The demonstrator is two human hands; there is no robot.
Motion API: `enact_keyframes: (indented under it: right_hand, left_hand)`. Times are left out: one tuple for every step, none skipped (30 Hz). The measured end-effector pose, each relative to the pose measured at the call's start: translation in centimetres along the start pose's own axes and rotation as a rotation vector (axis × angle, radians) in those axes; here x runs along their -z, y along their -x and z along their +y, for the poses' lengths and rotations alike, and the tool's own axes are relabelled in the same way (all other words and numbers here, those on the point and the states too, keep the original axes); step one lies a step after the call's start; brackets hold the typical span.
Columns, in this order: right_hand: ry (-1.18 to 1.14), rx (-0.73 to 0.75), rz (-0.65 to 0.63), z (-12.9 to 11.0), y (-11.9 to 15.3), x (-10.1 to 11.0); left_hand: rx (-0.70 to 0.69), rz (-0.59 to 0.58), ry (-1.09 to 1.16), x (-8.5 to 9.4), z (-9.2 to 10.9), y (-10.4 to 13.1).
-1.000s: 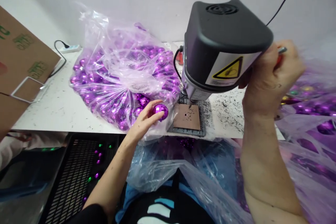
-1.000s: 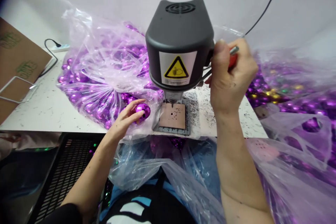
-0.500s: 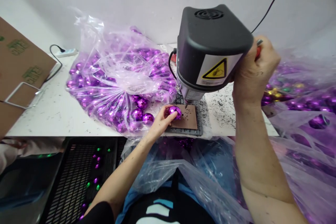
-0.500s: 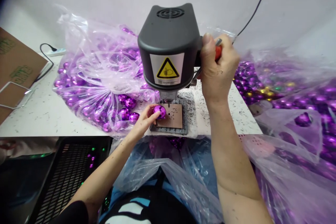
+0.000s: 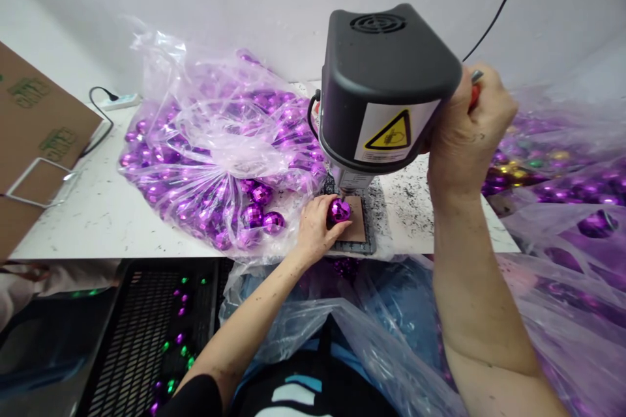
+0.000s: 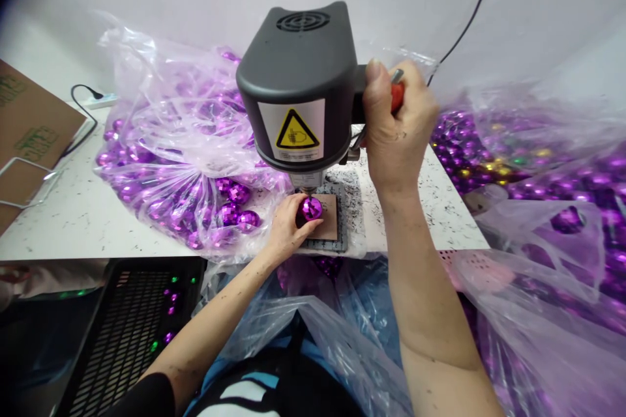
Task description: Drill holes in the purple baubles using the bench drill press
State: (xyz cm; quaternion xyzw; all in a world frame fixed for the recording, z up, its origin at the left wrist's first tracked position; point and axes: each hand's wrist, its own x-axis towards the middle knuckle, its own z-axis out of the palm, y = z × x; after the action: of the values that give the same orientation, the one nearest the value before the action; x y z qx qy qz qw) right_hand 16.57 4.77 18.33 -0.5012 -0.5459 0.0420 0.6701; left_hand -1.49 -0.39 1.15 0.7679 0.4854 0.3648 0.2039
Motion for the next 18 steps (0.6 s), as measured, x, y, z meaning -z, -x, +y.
enact_keyframes:
  right_hand:
    - [-0.003,-0.001,0.003,0.0,0.0,0.0]
    - [-0.006,-0.002,0.006,0.0,0.0,0.0]
    - [-0.008,-0.003,0.009,0.0,0.0,0.0]
    - [-0.007,-0.002,0.009,-0.1,0.0,0.0]
    - [-0.002,0.002,0.009,-0.1,0.0,0.0]
    - [0.008,0.008,0.013,-0.2,0.0,0.0]
    - [0.019,0.017,0.015,-0.3,0.0,0.0]
    - [0.029,0.026,0.016,-0.4,-0.1,0.0]
    - [0.038,0.035,0.018,-0.5,-0.1,0.0]
    - [0.041,0.04,0.02,-0.5,-0.2,0.0]
    - [0.038,0.04,0.019,-0.6,-0.3,0.0]
    - [0.029,0.035,0.009,-0.7,-0.3,0.1]
    - [0.023,0.031,-0.002,-0.7,-0.2,0.2]
    - [0.028,0.038,-0.003,-0.8,0.0,0.3]
    - [0.048,0.055,0.003,-0.8,0.3,0.5]
    - [0.075,0.083,0.02,-0.9,0.8,0.7]
    - [0.102,0.124,0.046,-0.8,1.5,1.0]
    - [0.127,0.164,0.077,-0.7,2.3,1.3]
  left_hand:
    - [0.012,-0.003,-0.013,-0.2,0.0,-0.1]
    - [0.025,-0.004,-0.019,-0.3,0.0,-0.1]
    - [0.03,-0.005,-0.018,-0.4,-0.1,-0.2]
    - [0.026,-0.008,-0.009,-0.5,-0.1,-0.2]
    - [0.015,-0.011,0.004,-0.6,-0.3,-0.2]
    - [0.0,-0.014,0.018,-0.7,-0.4,-0.1]
    - [-0.013,-0.021,0.029,-0.7,-0.5,-0.1]
    - [-0.021,-0.03,0.035,-0.8,-0.6,0.0]
    - [-0.025,-0.04,0.035,-0.8,-0.7,0.0]
    - [-0.025,-0.048,0.031,-0.7,-0.8,0.0]
    - [-0.025,-0.054,0.025,-0.7,-0.9,0.1]
    - [-0.028,-0.059,0.019,-0.7,-0.9,0.1]
    - [-0.032,-0.061,0.014,-0.7,-0.9,0.1]
    - [-0.037,-0.06,0.01,-0.7,-0.9,0.1]
    - [-0.04,-0.058,0.006,-0.6,-0.8,0.1]
    - [-0.04,-0.058,0.004,-0.6,-0.8,0.1]
    - [-0.036,-0.061,0.003,-0.6,-0.8,0.1]
    - [-0.03,-0.066,0.005,-0.6,-0.8,0.1]
